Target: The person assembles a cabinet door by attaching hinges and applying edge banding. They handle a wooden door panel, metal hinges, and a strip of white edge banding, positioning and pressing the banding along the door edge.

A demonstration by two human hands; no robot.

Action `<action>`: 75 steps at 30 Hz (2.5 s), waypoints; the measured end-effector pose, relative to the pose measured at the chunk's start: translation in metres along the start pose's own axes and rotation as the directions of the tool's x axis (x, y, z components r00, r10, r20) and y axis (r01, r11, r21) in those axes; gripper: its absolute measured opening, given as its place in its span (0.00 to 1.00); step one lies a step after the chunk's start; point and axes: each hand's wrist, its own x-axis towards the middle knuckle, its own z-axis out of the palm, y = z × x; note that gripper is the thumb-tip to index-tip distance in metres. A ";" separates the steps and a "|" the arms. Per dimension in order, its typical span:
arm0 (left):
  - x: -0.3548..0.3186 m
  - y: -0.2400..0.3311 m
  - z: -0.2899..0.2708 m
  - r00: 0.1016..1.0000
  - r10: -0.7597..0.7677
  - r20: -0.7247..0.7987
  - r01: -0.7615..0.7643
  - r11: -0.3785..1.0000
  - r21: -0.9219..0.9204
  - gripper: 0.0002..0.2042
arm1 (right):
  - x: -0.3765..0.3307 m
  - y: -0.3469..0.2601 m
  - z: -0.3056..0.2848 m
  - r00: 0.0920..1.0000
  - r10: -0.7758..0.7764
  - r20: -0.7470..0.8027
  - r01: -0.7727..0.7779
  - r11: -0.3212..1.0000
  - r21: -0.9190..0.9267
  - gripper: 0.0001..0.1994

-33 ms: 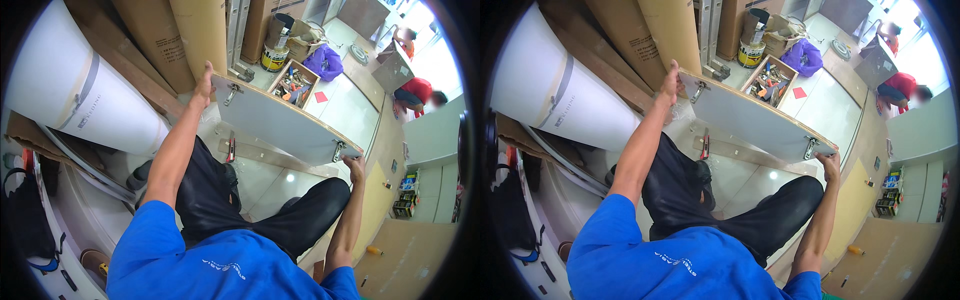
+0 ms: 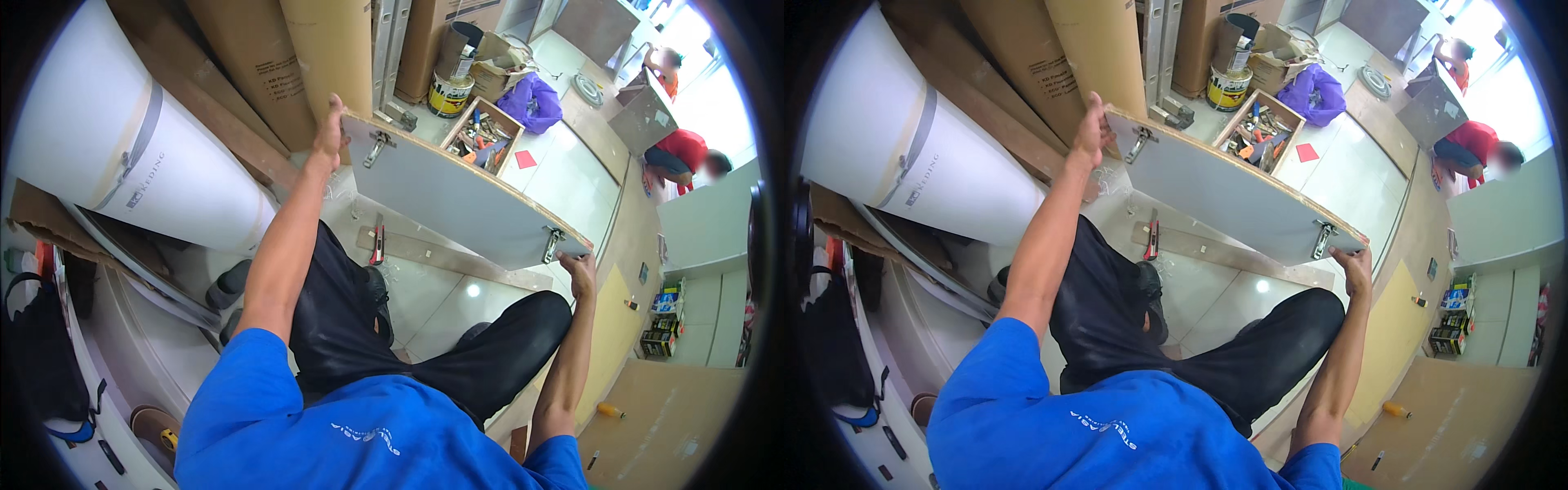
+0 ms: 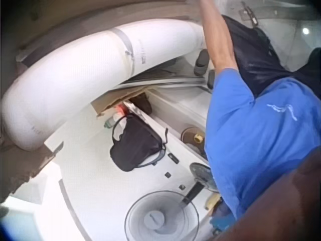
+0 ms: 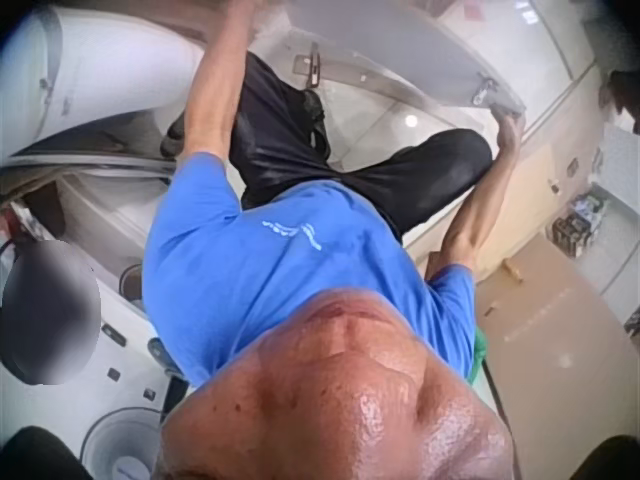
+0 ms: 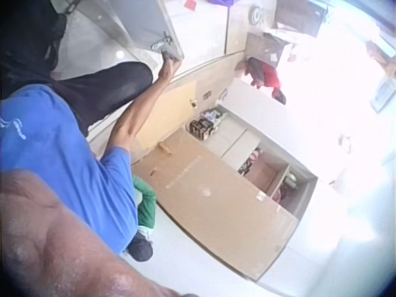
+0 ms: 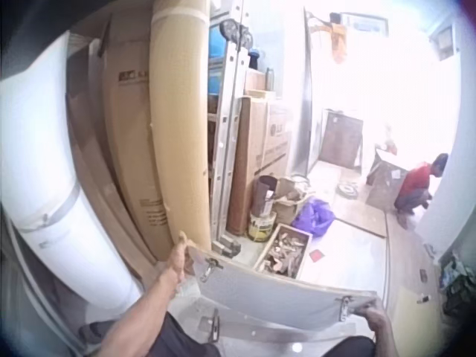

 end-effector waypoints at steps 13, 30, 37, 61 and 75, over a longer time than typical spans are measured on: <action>0.018 0.020 -0.064 0.981 0.030 -0.193 -0.068 0.979 -0.193 0.57 | 0.084 -0.062 0.096 0.977 0.019 0.210 -0.008 0.999 -0.050 0.29; 0.046 0.023 -0.072 0.949 0.262 -0.178 -0.315 0.837 -0.447 0.51 | 0.096 -0.019 0.115 0.978 0.109 0.176 -0.116 0.993 0.026 0.39; 0.044 0.016 -0.089 0.929 0.174 -0.328 -0.342 0.743 -0.575 0.45 | 0.110 -0.023 0.116 0.983 0.125 0.136 -0.128 0.992 0.015 0.37; -0.245 -0.034 0.190 0.496 0.094 0.863 -0.862 0.172 0.477 0.63 | -0.128 -0.051 0.195 0.887 0.052 0.458 -0.182 0.953 0.244 0.59; -0.185 0.050 0.097 0.746 0.156 0.647 -0.651 0.376 0.659 0.45 | -0.188 -0.055 0.152 0.826 -0.170 0.537 0.273 0.955 -0.118 0.53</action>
